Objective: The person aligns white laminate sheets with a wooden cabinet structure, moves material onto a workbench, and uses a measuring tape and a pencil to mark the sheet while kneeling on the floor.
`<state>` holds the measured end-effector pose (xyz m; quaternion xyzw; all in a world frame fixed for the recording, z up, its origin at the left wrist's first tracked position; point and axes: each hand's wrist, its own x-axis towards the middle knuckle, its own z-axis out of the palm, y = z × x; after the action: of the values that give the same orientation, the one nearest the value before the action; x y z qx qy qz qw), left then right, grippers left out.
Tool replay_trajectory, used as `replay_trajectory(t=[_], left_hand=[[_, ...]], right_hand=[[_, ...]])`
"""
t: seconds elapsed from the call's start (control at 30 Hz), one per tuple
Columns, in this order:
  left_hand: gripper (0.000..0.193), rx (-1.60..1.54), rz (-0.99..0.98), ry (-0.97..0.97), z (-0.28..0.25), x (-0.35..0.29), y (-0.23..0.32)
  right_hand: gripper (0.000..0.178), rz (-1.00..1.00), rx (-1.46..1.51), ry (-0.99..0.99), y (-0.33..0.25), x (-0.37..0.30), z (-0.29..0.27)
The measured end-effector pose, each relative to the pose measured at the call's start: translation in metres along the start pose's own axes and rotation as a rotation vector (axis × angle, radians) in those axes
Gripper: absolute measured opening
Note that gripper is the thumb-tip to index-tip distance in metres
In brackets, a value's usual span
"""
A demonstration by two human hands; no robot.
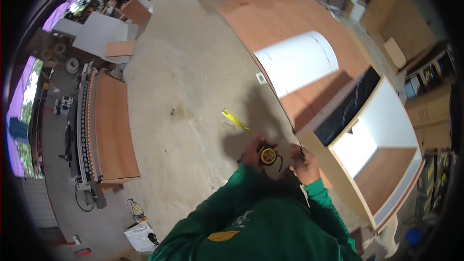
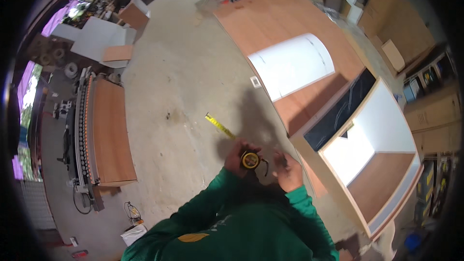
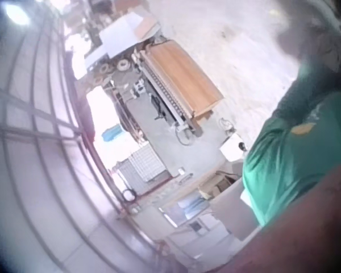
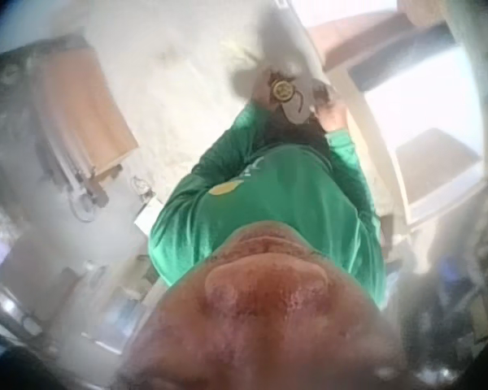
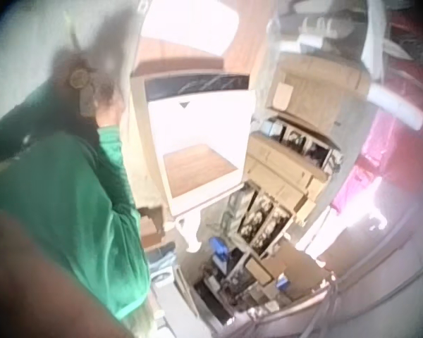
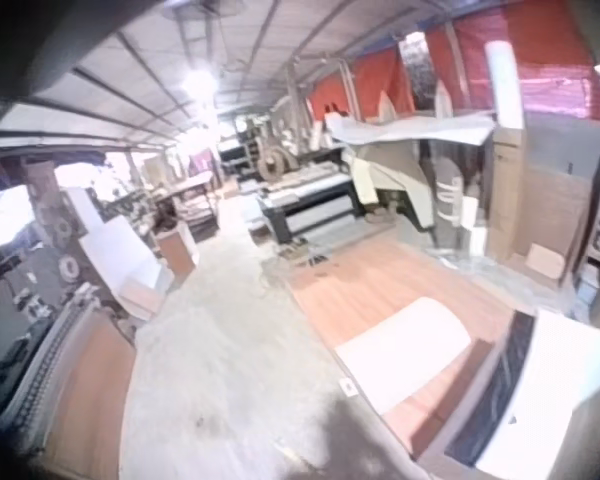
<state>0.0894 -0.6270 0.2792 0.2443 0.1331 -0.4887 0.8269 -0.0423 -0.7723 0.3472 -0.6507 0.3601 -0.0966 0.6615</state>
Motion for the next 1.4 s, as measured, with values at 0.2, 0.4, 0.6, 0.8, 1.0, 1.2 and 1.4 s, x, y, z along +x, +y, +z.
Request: replay_trajectory(t=[0.2, 0.4, 0.6, 0.8, 1.0, 1.2, 1.4], left_hand=[[0.036, 1.213, 0.082, 0.327, -0.135, 0.000, 0.180], [0.042, 1.127, -0.564, 0.573, -0.232, 0.001, 0.264], [0.050, 1.504, -0.833, 0.275, -0.243, 0.069, 0.323], [0.022, 1.563, -0.895, 0.175, -0.212, 0.172, 0.395], [0.018, 1.645, -0.967, -0.121, -0.079, 0.296, 0.455], [0.027, 1.737, -1.016, -0.443, 0.051, 0.360, 0.480], [0.027, 1.821, -1.433, -0.508, 0.086, 0.458, 0.490]], right_hand=[[0.037, -0.046, -0.586, -0.017, 0.067, 0.089, -0.028], [0.044, 0.266, -1.048, -0.074, 0.134, 0.143, 0.011], [0.083, 0.662, -0.692, -0.156, 0.074, 0.192, 0.110], [0.076, 0.674, -0.511, 0.001, 0.091, 0.239, 0.156], [0.064, 0.668, -0.361, 0.016, 0.099, 0.302, 0.165], [0.042, 0.693, 0.208, -0.030, 0.048, 0.332, 0.149], [0.036, 0.691, 0.558, 0.192, -0.006, 0.335, 0.190]])
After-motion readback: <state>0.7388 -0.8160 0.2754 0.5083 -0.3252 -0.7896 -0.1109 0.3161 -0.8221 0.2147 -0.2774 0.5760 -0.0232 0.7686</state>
